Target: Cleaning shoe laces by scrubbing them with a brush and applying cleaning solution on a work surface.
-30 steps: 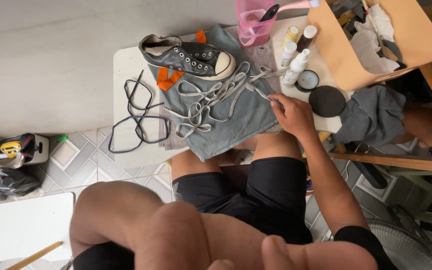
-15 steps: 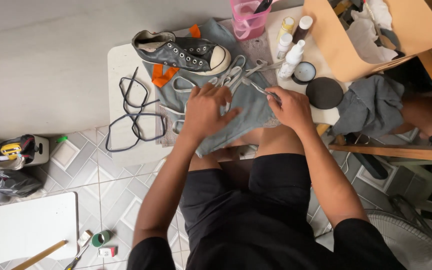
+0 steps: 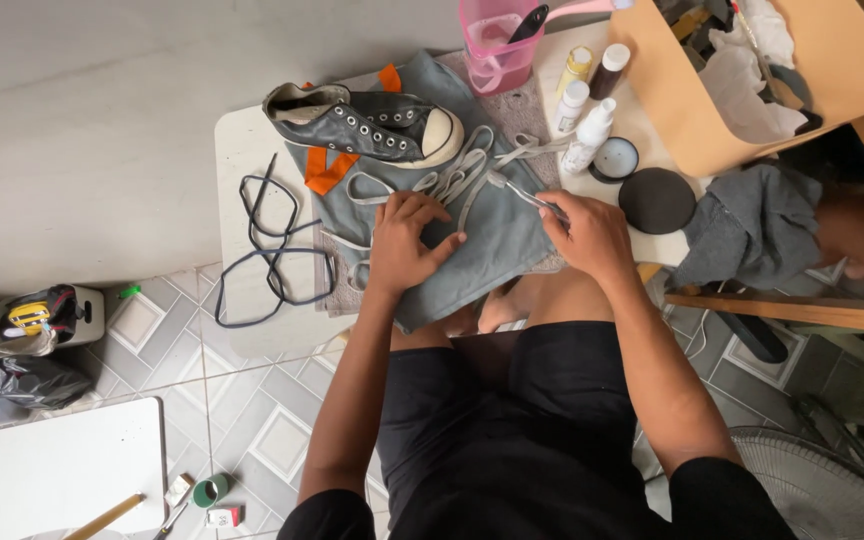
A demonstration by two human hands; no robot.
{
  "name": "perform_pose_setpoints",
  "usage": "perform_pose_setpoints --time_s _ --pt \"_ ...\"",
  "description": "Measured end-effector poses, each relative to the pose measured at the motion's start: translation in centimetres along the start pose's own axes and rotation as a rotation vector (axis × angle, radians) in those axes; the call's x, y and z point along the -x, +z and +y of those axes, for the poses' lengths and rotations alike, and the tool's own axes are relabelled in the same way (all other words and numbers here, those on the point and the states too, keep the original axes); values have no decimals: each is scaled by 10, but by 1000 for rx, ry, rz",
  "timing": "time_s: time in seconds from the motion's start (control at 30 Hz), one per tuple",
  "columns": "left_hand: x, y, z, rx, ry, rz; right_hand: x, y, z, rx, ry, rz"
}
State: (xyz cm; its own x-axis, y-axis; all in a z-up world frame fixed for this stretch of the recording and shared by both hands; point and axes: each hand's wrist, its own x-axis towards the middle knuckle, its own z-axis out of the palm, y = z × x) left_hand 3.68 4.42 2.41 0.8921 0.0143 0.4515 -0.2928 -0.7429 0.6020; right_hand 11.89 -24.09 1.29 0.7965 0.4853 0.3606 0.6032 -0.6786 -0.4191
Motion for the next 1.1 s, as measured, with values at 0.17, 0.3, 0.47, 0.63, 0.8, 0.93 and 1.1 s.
perform_pose_setpoints --time_s 0.17,0.3,0.47,0.63,0.8,0.93,1.1 --pt "1 3 -3 -8 -18 -23 1 4 5 56 -26 4" --pt "2 4 -5 -12 -22 -20 1 3 3 51 -10 5" --pt "1 4 -6 5 -9 -14 1 4 4 33 -24 18" --pt "2 5 -6 0 -9 -10 2 7 5 52 -26 32" --pt "4 7 -8 1 -5 -18 3 5 3 31 -19 30" --pt "4 7 -8 5 -2 -8 3 6 4 27 -22 39" --pt "4 7 -8 -3 1 2 3 5 1 21 -15 41"
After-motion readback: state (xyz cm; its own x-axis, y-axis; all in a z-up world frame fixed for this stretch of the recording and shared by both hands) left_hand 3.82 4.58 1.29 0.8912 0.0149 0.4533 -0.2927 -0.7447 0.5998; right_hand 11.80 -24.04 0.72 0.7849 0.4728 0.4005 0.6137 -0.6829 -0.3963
